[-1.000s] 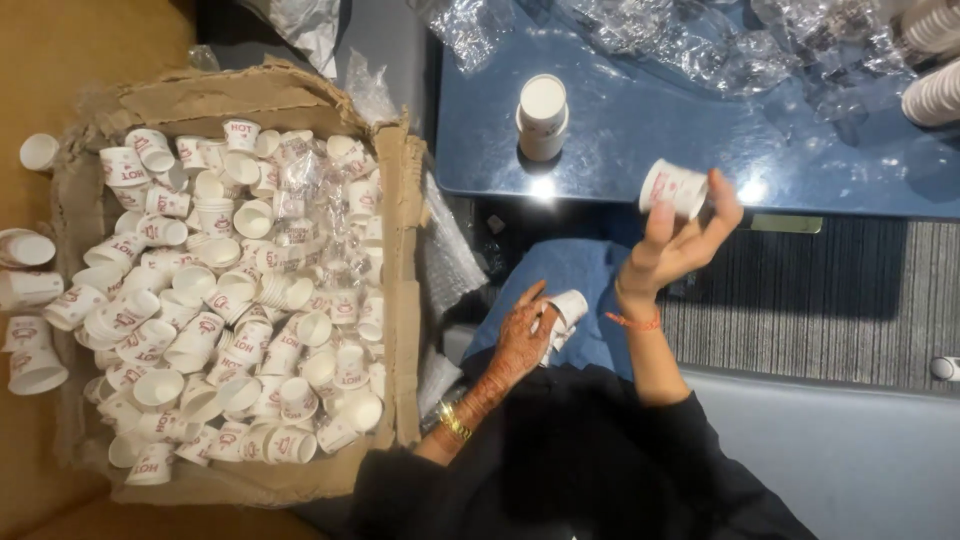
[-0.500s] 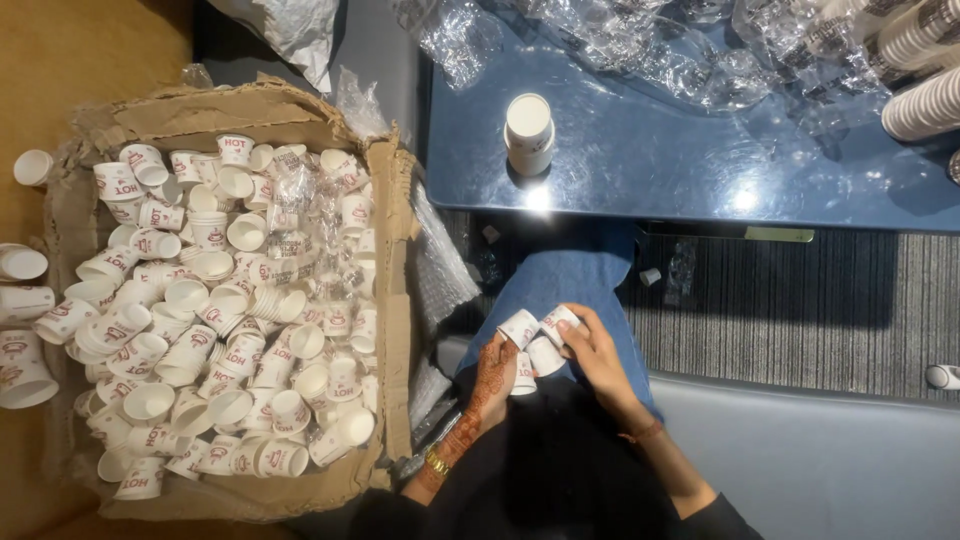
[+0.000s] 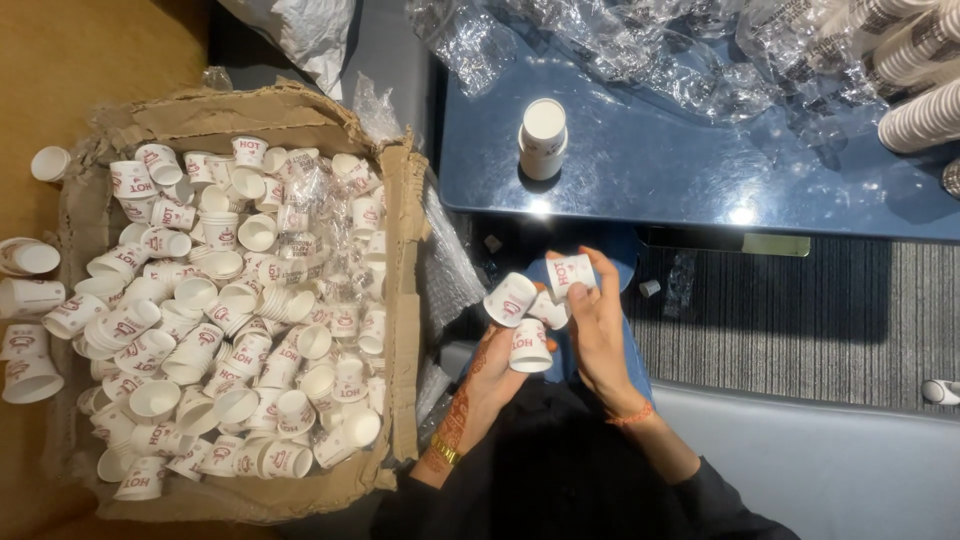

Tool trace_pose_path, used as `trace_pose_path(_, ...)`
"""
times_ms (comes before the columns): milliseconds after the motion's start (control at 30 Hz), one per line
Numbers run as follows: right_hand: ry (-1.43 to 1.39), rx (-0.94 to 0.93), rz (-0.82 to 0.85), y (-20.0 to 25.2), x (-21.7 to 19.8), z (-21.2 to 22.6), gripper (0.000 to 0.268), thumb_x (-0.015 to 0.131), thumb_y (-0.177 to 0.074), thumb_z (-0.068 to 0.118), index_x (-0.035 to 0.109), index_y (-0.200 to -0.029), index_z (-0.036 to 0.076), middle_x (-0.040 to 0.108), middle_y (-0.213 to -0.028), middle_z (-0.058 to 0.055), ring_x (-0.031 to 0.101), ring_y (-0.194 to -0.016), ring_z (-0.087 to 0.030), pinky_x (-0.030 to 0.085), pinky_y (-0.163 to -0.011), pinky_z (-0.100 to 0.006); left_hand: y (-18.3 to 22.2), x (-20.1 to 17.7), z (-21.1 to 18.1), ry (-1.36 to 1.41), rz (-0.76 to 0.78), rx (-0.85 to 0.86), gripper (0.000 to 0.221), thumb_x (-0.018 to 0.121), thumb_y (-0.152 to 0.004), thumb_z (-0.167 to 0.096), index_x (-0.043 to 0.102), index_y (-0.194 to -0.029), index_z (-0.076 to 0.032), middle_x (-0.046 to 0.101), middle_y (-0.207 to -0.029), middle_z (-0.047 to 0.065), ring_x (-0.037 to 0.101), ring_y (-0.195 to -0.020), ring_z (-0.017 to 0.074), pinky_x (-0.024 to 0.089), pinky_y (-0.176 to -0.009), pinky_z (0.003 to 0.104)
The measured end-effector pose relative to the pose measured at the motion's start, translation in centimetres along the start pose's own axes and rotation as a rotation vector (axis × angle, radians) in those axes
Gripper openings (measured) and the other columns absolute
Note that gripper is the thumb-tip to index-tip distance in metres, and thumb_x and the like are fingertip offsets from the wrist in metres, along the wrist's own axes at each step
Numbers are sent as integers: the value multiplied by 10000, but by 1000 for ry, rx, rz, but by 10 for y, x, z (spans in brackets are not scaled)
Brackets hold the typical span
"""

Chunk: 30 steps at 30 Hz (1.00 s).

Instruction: Sorting small paper cups from a bulk box and packing them into clear plastic sleeves.

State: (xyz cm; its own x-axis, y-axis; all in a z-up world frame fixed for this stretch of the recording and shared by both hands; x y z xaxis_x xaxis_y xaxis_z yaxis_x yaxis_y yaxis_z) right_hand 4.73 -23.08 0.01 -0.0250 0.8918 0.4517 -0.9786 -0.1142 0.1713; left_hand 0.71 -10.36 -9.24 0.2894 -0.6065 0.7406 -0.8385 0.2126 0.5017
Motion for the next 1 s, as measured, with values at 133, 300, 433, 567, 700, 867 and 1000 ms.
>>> trace_pose_path(133,204,-304,15,-16,8,33,533,542,-1097,226,283,-1525,40,558,-1479,-231,594,-1215,-192,486,-1082,-331,5,37,-40,231,182,101,314,454,-1115,-248,552,-1364,-86,623,-1320,171,667,-1040,215,618,-743,326)
trace_pose_path(300,350,-570,31,-62,27,82,543,649,-1113,145,325,-1538,47,543,-1499,-234,593,-1311,-215,510,-1140,-345,14,48,-64,349,228,116,265,463,-1094,-260,553,-1310,-136,552,-1445,198,632,-1199,281,605,-736,309)
trace_pose_path(433,829,-817,29,-98,58,119,502,762,-1085,130,476,-1489,48,664,-1430,-195,664,-1374,-295,546,-1178,-400,11,35,-58,439,242,95,259,463,-1102,-257,556,-1328,-172,524,-1454,182,625,-1194,290,614,-725,327)
trace_pose_path(567,1037,-816,2,-115,64,112,477,790,-1009,158,548,-1403,40,701,-1323,-183,708,-1245,-323,569,-1038,-405,3,18,-44,448,254,90,259,457,-1114,-242,548,-1348,-178,511,-1469,178,624,-1185,289,617,-715,331)
trace_pose_path(700,973,-846,-15,-112,60,107,583,795,-996,221,507,-1451,1,632,-1382,-226,645,-1295,-364,540,-1071,-446,1,21,-42,432,227,71,334,435,-1100,-222,503,-1427,-210,493,-1488,175,627,-1179,299,616,-696,313)
trace_pose_path(867,959,-943,-102,-61,51,102,552,773,-1022,245,516,-1444,-1,577,-1442,-237,570,-1390,-354,489,-1175,-470,8,34,-51,394,200,95,407,411,-1075,-237,461,-1479,-227,510,-1474,166,640,-1169,306,605,-662,287)
trace_pose_path(1000,955,-613,161,-35,48,81,498,754,-938,318,632,-1330,36,654,-1371,-180,629,-1314,-311,507,-1114,-427,-22,-35,-14,340,224,134,388,414,-1138,-306,448,-1457,-89,593,-1295,153,658,-1010,245,599,-732,339)
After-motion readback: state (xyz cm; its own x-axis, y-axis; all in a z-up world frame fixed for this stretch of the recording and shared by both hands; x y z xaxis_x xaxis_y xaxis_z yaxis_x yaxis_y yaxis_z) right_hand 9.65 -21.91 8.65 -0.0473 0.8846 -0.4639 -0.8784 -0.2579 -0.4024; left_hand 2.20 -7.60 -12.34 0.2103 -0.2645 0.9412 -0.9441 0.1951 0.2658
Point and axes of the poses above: each hand's wrist, its own y-axis away from the middle knuckle, its own x-axis out of the palm, z = x × y, the point moved 4 cm from there along -y, towards the middle knuckle
